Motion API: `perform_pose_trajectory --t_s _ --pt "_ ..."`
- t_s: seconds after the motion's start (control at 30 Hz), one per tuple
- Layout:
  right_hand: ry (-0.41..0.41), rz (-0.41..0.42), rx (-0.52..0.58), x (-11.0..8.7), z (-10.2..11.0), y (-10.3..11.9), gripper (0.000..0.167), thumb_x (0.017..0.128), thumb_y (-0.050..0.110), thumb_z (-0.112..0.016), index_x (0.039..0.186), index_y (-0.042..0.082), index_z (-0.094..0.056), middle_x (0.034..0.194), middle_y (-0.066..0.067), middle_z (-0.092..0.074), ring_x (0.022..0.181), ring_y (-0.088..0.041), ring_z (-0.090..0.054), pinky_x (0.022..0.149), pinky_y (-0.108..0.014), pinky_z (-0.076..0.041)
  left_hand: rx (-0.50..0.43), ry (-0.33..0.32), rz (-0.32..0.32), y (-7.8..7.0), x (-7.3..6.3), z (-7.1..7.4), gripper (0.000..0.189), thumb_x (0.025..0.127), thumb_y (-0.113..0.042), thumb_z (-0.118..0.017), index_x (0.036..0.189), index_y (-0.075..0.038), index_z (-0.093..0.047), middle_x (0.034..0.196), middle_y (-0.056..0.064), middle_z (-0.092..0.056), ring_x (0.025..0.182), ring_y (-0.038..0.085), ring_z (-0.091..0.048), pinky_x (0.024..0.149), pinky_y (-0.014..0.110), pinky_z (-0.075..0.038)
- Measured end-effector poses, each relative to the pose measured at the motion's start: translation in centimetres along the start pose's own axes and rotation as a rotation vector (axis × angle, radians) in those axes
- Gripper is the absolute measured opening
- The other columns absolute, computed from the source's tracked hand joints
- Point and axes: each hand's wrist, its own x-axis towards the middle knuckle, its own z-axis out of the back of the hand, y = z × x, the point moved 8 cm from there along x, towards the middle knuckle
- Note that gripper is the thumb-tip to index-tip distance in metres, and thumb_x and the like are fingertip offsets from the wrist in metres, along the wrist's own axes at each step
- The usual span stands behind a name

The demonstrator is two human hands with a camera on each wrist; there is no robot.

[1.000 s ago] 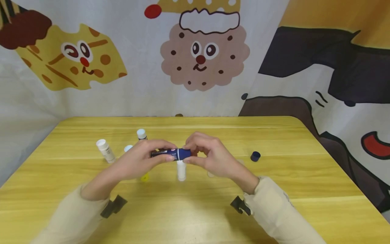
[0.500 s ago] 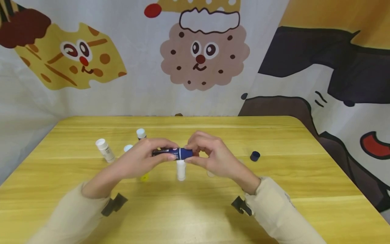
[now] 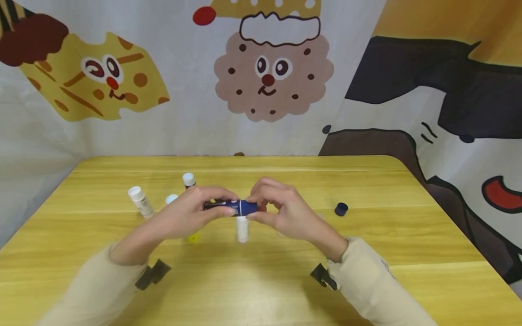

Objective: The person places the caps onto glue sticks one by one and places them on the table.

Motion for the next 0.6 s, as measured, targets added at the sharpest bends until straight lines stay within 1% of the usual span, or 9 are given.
perform_pose_trajectory --t_s 0.2,0.4,0.6 --pt "0.001 -0.023 -0.03 -0.17 -0.06 -0.1 0.03 0.072 -0.019 -0.065 0.096 -0.001 -0.062 0.095 -0.011 -0.053 0.077 -0.018 -0.052 0.064 -0.026 -0.051 -0.017 0.012 0.013 0.17 -0.1 -0.19 0.023 0.091 -0.014 -0.056 0.109 -0.002 -0.063 0.096 0.005 -0.064 0.067 0.011 -0.049 0.058 0.024 -0.04" --pt "-0.006 -0.017 -0.049 -0.23 -0.06 0.08 0.029 0.072 -0.019 -0.065 0.096 -0.002 -0.062 0.094 -0.012 -0.053 0.077 -0.019 -0.052 0.064 -0.025 -0.051 -0.021 0.018 0.022 0.29 -0.12 -0.3 0.024 0.092 -0.015 -0.055 0.11 -0.002 -0.062 0.095 0.005 -0.063 0.061 0.01 -0.046 0.054 0.023 -0.038" --pt "-0.004 -0.029 -0.086 -0.33 -0.02 -0.07 0.03 0.072 -0.017 -0.066 0.096 0.001 -0.062 0.094 -0.009 -0.054 0.076 -0.017 -0.052 0.061 -0.024 -0.05 -0.028 0.018 0.023 0.4 -0.14 -0.42 0.024 0.092 -0.015 -0.056 0.11 -0.002 -0.062 0.095 0.004 -0.063 0.065 0.011 -0.048 0.056 0.024 -0.039"
